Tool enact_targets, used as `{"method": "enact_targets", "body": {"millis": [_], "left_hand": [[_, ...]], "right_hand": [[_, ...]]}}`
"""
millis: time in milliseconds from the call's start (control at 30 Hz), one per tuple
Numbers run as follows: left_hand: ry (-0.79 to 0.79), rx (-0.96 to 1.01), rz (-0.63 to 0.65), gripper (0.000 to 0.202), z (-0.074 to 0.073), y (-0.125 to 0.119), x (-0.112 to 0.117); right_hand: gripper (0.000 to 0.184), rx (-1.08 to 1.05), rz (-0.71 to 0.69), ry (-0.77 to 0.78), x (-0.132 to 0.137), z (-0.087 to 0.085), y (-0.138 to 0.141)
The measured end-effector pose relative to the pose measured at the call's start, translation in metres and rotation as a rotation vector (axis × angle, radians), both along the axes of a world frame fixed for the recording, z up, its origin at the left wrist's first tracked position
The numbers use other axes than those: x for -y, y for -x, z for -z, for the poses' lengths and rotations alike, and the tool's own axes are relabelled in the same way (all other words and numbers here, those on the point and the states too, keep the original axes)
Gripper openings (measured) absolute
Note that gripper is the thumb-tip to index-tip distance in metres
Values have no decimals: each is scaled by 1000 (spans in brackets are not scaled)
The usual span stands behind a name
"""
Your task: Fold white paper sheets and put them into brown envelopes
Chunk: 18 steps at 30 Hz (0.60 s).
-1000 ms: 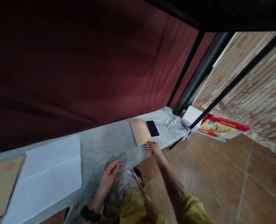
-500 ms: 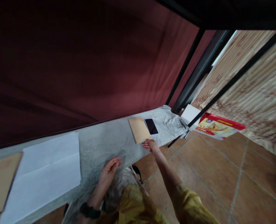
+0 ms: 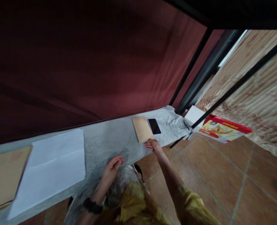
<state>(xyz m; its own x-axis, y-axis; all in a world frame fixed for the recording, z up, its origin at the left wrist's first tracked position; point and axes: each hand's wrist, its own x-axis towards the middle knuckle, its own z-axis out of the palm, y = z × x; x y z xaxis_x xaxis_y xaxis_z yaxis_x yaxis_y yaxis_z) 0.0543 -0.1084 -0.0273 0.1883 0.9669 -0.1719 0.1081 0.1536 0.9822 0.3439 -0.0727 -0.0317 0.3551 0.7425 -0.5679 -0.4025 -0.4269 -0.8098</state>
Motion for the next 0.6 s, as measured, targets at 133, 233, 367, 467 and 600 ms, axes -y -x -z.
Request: {"method": "enact_targets", "body": {"millis": [133, 233, 367, 467, 600], "left_hand": [[-46, -60, -28, 39, 2, 9, 5], [-232, -251, -64, 32, 1, 30, 8], [-456, -548, -143, 36, -1, 71, 7], [-517, -790, -247, 51, 1, 98, 10], [-488, -1070, -379, 75, 12, 118, 22]], "right_hand": [[24, 23, 4, -14, 7, -2, 3], [22, 35, 0, -39, 13, 0, 6], [21, 72, 33, -99, 17, 9, 6], [25, 120, 42, -119, 18, 18, 7], [32, 183, 67, -161, 19, 29, 8]]}}
